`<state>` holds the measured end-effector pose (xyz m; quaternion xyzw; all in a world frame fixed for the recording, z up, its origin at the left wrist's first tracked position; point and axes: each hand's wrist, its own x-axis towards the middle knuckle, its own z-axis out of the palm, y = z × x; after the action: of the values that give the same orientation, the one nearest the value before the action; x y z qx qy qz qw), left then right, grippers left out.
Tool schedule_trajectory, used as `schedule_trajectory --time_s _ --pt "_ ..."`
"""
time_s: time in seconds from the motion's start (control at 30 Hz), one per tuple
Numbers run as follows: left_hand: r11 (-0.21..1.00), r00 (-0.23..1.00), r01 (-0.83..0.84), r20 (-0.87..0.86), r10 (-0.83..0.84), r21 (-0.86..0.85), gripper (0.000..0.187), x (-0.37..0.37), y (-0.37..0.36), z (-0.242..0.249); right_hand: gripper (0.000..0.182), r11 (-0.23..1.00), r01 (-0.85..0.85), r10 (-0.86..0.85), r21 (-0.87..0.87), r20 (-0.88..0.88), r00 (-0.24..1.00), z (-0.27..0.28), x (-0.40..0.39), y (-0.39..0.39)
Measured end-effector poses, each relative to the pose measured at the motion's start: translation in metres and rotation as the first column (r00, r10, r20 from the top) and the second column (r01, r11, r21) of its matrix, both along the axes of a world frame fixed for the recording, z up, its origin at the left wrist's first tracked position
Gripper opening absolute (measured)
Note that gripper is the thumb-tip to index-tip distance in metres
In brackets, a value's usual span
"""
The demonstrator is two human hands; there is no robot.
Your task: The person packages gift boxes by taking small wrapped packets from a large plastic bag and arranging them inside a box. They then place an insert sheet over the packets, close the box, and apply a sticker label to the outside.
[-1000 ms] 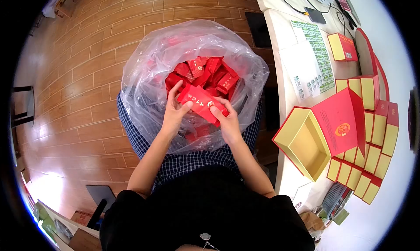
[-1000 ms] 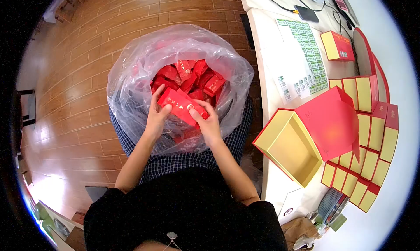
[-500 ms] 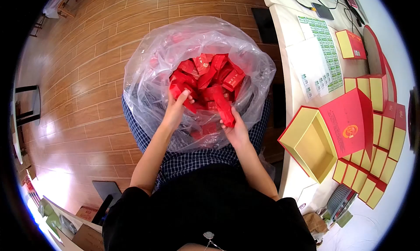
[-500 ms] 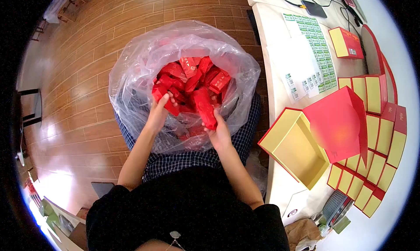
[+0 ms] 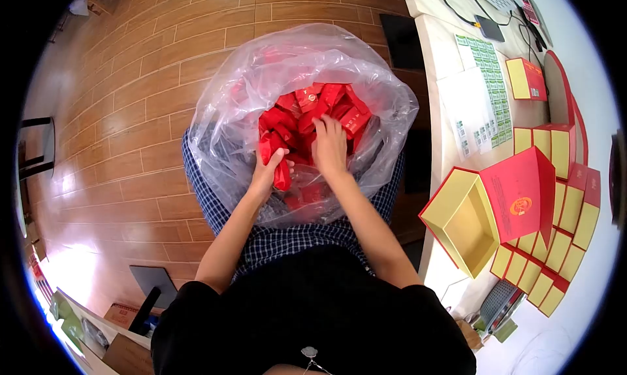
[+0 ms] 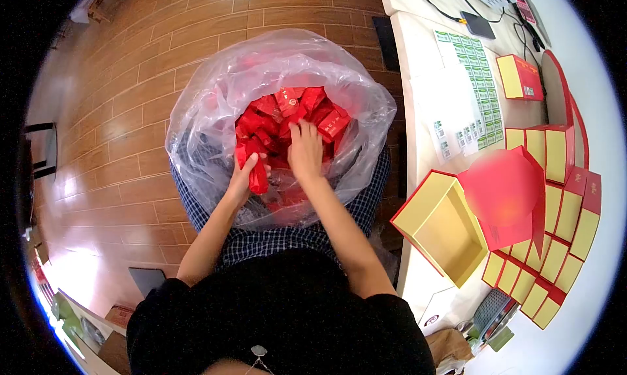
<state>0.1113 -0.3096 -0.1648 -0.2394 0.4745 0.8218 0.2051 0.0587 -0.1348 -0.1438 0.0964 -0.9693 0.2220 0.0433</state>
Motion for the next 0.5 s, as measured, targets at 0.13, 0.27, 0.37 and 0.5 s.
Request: schedule_trajectory --time_s 0.13,0.27,0.37,0.5 --pt "0.998 0.998 0.054 0.03 -0.055 0.039 0.059 0.0 0.007 0.014 0.033 0.926 -0.109 0.17 0.362 -0.142 0.975 -0.048 -0.044 0.027" --pt "0.997 0.997 0.055 0.048 -0.057 0.051 0.059 -0.004 0.005 0.011 0.022 0.962 -0.193 0.211 0.191 -0.075 0.975 -0.032 -0.051 0.036" --pt "0.998 1.0 0.01 -0.005 -0.009 0.061 0.059 -0.005 0.005 0.003 0.012 0.995 0.037 -0.033 -0.097 0.048 0.998 -0.011 -0.029 0.033" --pt "0.994 1.0 0.01 -0.03 -0.006 0.105 0.065 -0.005 0.007 -0.003 0.016 0.203 0.737 0.199 -0.645 0.764 0.614 0.005 0.011 0.029"
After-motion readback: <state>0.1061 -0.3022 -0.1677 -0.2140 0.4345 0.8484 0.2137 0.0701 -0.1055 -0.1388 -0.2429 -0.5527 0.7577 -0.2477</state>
